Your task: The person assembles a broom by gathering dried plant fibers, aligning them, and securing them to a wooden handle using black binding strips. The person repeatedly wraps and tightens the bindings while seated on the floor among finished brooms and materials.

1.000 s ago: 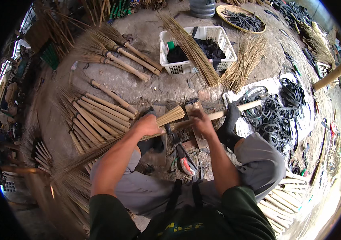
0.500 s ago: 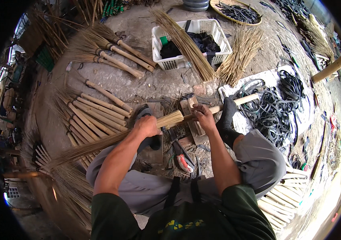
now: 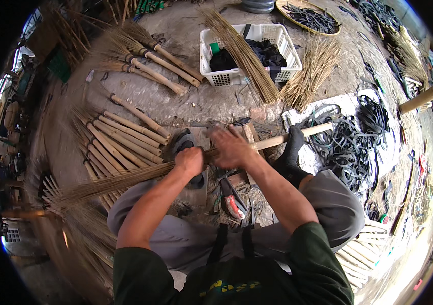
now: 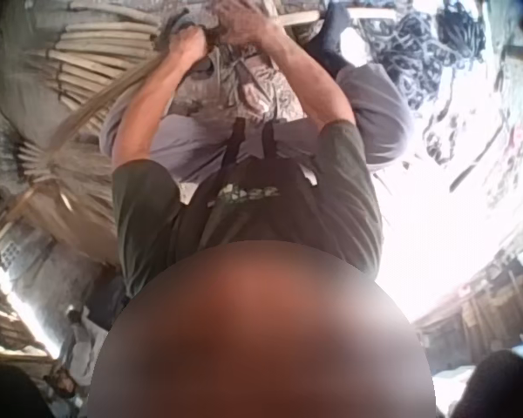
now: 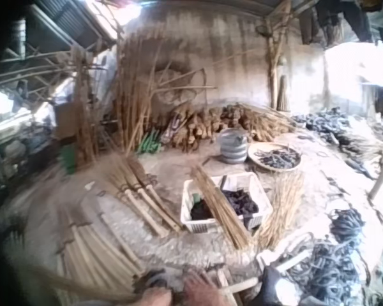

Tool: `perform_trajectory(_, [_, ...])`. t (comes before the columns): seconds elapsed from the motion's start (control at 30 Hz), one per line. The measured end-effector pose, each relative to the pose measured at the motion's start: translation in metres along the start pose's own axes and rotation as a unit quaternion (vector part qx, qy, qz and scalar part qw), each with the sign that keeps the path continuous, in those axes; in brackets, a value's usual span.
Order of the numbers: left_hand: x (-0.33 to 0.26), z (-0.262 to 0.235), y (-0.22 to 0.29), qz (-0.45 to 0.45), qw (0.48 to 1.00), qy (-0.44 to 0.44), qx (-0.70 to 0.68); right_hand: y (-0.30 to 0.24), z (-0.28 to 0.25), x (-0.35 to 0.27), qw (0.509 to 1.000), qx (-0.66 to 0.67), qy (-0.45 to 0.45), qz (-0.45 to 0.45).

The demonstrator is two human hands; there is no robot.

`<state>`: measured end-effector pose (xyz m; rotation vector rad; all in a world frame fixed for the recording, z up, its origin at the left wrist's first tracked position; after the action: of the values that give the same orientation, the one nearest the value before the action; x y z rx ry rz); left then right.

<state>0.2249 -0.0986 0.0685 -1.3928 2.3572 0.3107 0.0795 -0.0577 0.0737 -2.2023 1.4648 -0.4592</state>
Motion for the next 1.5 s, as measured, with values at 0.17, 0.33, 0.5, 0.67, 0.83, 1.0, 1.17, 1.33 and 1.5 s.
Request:
perform_trajectory(0.17, [-0.019, 0.006, 0.011, 0.016, 0.994, 0.107, 0.030, -0.026, 0.048, -0.010, 0.981, -0.190, 0.015, -0.025])
perform_trajectory(0.33, [-0.036, 0.014, 0.020, 0.045, 0.989, 0.075, 0.120, -0.034, 0.067, -0.039, 0.971, -0.164, 0.173, -0.030])
perform_trajectory(0.5, [-0.012, 0.015, 0.000, -0.026, 0.995, -0.072, -0.061, -0.036, 0.056, -0.031, 0.986, -0.145, 0.085, -0.012])
perform_trajectory(0.67, [-0.011, 0.020, -0.003, -0.034, 0.995, -0.050, -0.083, -0.013, 0.017, -0.014, 0.977, 0.132, 0.162, 0.038])
perform_trajectory(0.83, [-0.013, 0.028, -0.005, -0.021, 1.000, -0.009, -0.019, -0.011, 0.043, 0.015, 0.992, -0.051, -0.042, 0.107])
perform_trajectory(1.0, [-0.024, 0.018, 0.002, 0.070, 0.975, 0.195, 0.080, 0.016, 0.066, 0.040, 0.986, -0.035, -0.106, 0.123])
perform_trajectory(1.17, [-0.013, 0.020, -0.005, 0.074, 0.991, 0.108, 0.002, 0.037, 0.096, 0.086, 0.970, 0.057, -0.223, 0.077])
perform_trajectory(1.33, [0.001, 0.020, -0.012, 0.045, 0.995, -0.036, -0.083, 0.035, 0.075, 0.069, 0.968, 0.046, -0.182, 0.168])
perform_trajectory(1.5, [0.004, 0.021, -0.016, 0.029, 0.995, -0.070, -0.065, 0.011, 0.054, 0.048, 0.973, -0.002, -0.188, 0.132])
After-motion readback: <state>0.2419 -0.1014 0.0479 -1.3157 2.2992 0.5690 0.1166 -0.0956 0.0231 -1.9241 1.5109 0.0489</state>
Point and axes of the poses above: each hand's wrist, its own x-axis towards the middle knuckle, its own z-axis out of the palm, y = z × x, the point moved 6 cm from there along x, towards the middle knuckle, and after that the axes turned 3 degrees about -z, right-handed, at the moved point
